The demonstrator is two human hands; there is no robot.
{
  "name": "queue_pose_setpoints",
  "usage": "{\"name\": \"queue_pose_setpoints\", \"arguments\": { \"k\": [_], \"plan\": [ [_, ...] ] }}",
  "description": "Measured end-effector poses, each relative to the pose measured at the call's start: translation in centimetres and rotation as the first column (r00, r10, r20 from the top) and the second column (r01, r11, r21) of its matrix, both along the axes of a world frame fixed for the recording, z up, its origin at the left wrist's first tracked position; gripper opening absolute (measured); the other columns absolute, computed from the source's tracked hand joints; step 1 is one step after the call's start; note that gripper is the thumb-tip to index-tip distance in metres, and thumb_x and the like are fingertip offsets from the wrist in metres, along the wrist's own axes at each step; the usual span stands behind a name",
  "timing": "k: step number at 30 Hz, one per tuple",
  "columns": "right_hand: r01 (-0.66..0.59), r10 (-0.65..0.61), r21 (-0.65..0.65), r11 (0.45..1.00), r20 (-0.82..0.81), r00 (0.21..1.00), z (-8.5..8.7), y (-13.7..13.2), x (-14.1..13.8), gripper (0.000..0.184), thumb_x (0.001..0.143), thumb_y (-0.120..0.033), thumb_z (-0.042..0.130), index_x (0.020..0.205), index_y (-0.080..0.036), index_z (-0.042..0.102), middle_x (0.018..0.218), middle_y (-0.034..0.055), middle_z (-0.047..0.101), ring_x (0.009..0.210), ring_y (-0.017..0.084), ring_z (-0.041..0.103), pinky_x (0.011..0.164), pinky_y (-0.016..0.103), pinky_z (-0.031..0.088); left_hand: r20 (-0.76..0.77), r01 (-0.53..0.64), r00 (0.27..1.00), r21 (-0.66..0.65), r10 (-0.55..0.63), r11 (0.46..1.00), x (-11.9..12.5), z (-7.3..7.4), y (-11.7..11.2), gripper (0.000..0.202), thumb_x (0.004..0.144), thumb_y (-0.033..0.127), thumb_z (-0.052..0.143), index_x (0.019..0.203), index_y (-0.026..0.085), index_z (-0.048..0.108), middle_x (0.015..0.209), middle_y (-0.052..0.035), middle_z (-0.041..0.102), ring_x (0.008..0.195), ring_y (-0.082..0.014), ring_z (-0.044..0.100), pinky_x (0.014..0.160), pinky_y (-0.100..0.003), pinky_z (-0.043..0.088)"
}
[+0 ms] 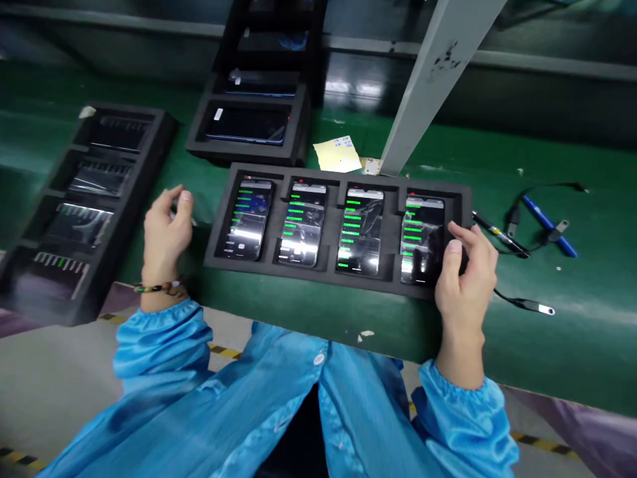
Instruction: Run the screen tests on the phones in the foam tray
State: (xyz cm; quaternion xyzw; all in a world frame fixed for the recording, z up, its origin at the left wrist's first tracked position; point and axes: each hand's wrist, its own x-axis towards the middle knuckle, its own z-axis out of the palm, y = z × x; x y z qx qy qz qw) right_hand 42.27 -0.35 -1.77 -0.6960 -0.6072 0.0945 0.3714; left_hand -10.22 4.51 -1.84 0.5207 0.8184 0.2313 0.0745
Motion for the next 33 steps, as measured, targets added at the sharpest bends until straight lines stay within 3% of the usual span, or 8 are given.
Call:
{"name": "queue_pose_setpoints", "arguments": {
  "k": [1,3,6,10,14,20,26,33],
  "plan": [
    [-0.028,0.029,0.014,0.999,-0.007,1.000,0.2,-0.1,-0.1,0.044,0.117,-0.046,0.045,0.142,-0.028,0.076,0.146,0.0105,0.076,0.155,0.032,0.058,0.132,0.059,0.044,0.021,0.077,0.997,0.098,-0.080,0.992,0.8,0.2,0.1,0.056,0.118,0.046,0.043,0.158,0.011,0.062,0.165,-0.0161,0.062,0.162,-0.0253,0.051,0.138,-0.050,0.039],
    [-0.085,0.085,0.030,0.996,0.000,0.996,0.4,-0.3,-0.3,0.044,0.118,-0.044,0.042,0.132,-0.029,0.081,0.138,0.0085,0.080,0.149,0.031,0.063,0.131,0.058,0.045,0.028,0.266,0.959,0.252,-0.282,0.931,2.2,0.5,0.2,0.054,0.119,0.048,0.040,0.142,0.015,0.075,0.165,-0.0114,0.063,0.159,-0.0230,0.054,0.136,-0.044,0.042],
    [-0.122,0.123,-0.025,0.992,0.054,0.991,0.5,-0.3,-0.3,0.048,0.119,-0.045,0.037,0.129,-0.029,0.082,0.134,0.0068,0.081,0.146,0.031,0.065,0.129,0.060,0.043,0.028,0.503,0.851,0.245,-0.524,0.829,3.3,0.4,0.5,0.060,0.117,0.060,0.042,0.113,0.022,0.088,0.171,-0.0048,0.059,0.162,-0.0299,0.049,0.139,-0.053,0.034],
    [-0.117,0.131,-0.133,0.984,0.101,0.986,0.4,0.1,0.0,0.047,0.118,-0.047,0.038,0.146,-0.030,0.071,0.152,0.0074,0.073,0.157,0.032,0.053,0.130,0.060,0.038,0.015,0.523,0.847,0.158,-0.532,0.838,3.3,-0.3,1.1,0.068,0.116,0.066,0.032,0.125,0.026,0.087,0.177,-0.0009,0.051,0.163,-0.0327,0.044,0.140,-0.061,0.028],
    [-0.131,0.147,-0.150,0.980,0.100,0.984,0.6,0.2,0.0,0.046,0.118,-0.047,0.040,0.150,-0.031,0.068,0.156,0.0067,0.071,0.159,0.031,0.051,0.131,0.061,0.037,-0.070,0.556,0.830,0.176,-0.553,0.812,4.6,0.3,1.1,0.064,0.116,0.062,0.036,0.131,0.025,0.085,0.179,-0.0063,0.048,0.164,-0.0348,0.041,0.139,-0.062,0.027],
    [-0.142,0.143,-0.018,0.990,0.057,0.988,0.6,-0.4,-0.1,0.044,0.117,-0.046,0.041,0.139,-0.029,0.075,0.141,0.0083,0.079,0.150,0.031,0.061,0.128,0.060,0.046,-0.063,0.809,0.588,0.053,-0.806,0.586,10.2,1.8,1.1,0.047,0.112,0.057,0.048,0.125,0.035,0.088,0.177,-0.0028,0.051,0.162,-0.0362,0.046,0.140,-0.066,0.020],
    [-0.128,0.124,0.055,0.990,0.074,0.990,0.1,-1.6,0.4,0.045,0.116,-0.042,0.042,0.117,-0.027,0.084,0.118,0.0084,0.085,0.133,0.032,0.074,0.120,0.062,0.054,0.012,0.765,0.644,-0.013,-0.765,0.644,12.0,1.8,2.2,0.049,0.108,0.058,0.047,0.133,0.039,0.085,0.179,0.0024,0.047,0.165,-0.0372,0.042,0.142,-0.066,0.011],
    [-0.124,0.121,0.059,0.991,0.050,0.991,-0.2,-1.9,0.7,0.043,0.116,-0.041,0.044,0.112,-0.027,0.085,0.112,0.0072,0.085,0.130,0.034,0.076,0.119,0.065,0.055,0.051,0.740,0.672,-0.036,-0.738,0.672,12.0,1.9,2.3,0.045,0.108,0.054,0.048,0.133,0.041,0.083,0.178,0.0049,0.047,0.165,-0.0363,0.039,0.142,-0.067,0.012]
  ]
}}
